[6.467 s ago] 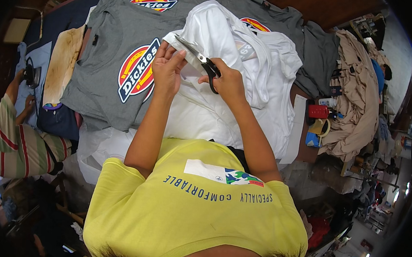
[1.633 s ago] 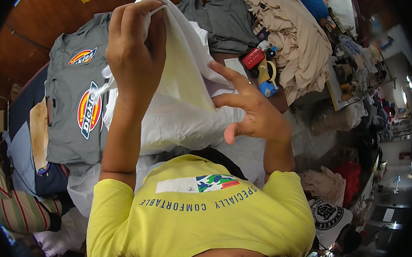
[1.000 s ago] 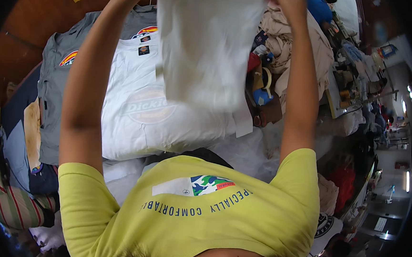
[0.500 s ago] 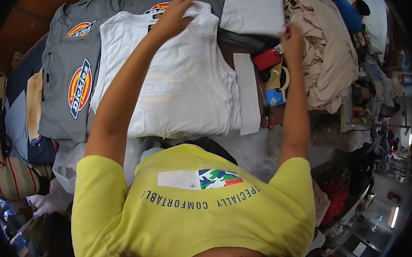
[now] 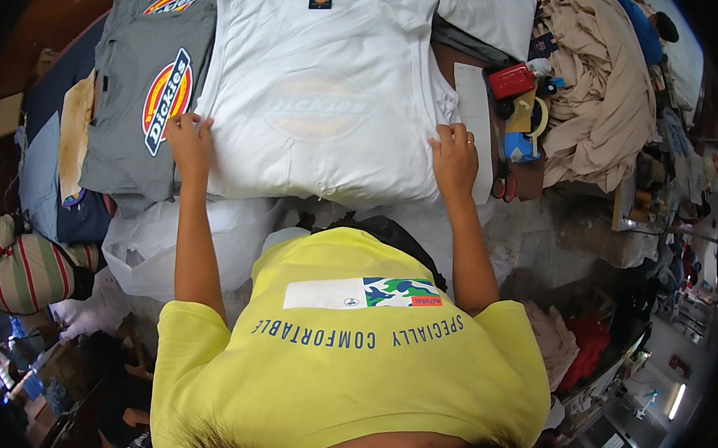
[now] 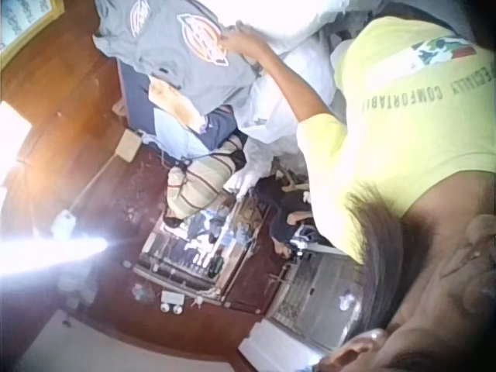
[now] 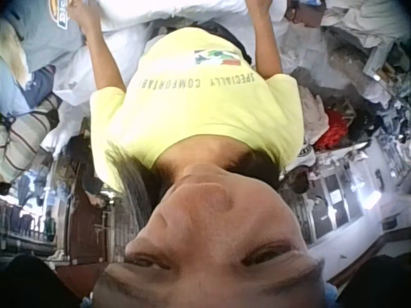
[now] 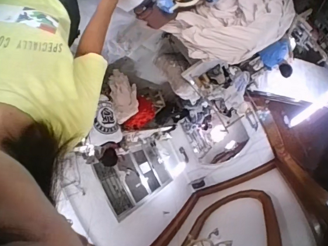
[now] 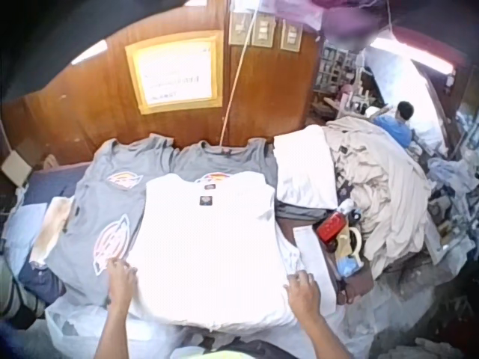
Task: The person trims threads and removes tags from white t-shirts using shears on a garment workshop table.
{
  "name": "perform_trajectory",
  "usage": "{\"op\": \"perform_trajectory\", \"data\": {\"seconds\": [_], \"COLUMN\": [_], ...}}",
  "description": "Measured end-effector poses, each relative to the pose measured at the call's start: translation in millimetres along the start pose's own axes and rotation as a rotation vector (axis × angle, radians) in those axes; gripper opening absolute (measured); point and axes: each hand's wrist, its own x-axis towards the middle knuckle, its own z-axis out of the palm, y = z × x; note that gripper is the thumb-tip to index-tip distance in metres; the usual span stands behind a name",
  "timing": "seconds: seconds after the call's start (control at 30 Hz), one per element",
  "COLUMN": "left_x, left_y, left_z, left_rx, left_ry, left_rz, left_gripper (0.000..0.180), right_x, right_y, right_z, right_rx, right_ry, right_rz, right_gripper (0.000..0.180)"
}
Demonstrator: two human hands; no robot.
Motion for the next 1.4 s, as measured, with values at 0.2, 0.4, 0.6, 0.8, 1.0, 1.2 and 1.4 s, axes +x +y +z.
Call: {"op": "perform_trajectory", "data": {"seconds": [0.2,0.4,0.6,0.8,1.0,1.2,1.4], "left_x": [-10,-37,-56,-32,7,209,255], "left_y": [-27,-44,-65,-44,-43,-2,27], "left_z": [4,-59,-100,-149,-267,-224,-108], "left_rx": [-0.385,-1.522,-1.296,-0.753,-0.806,-0.739,-0.502], "left_ry": [-0.129,-0.294,-0.142,-0.190,-0.018,0.094,0.280], "left_rz": [-0.142,-0.300,-0.134,0.032,0.121,0.332,0.417], "left_gripper": [0.020,0.018,0.017,0.016,0.013,0.028,0.044], "right_x": [-14,-33,-81,-82,-42,138,202], "right_y": [-1,24,34,35,25,64,15], "right_z": [11,-19,-57,-107,-199,-183,-74], "right_rx": [0.043,1.342,1.637,1.574,1.728,1.521,1.093], "right_ry": [0.111,0.110,0.119,0.143,0.519,0.436,0.607], "right_rz": [0.095,0.653,0.571,0.597,0.257,0.049,-0.071], "right_gripper": [0.018,0.017,0.019,0.021,0.025,0.026,0.041]}}
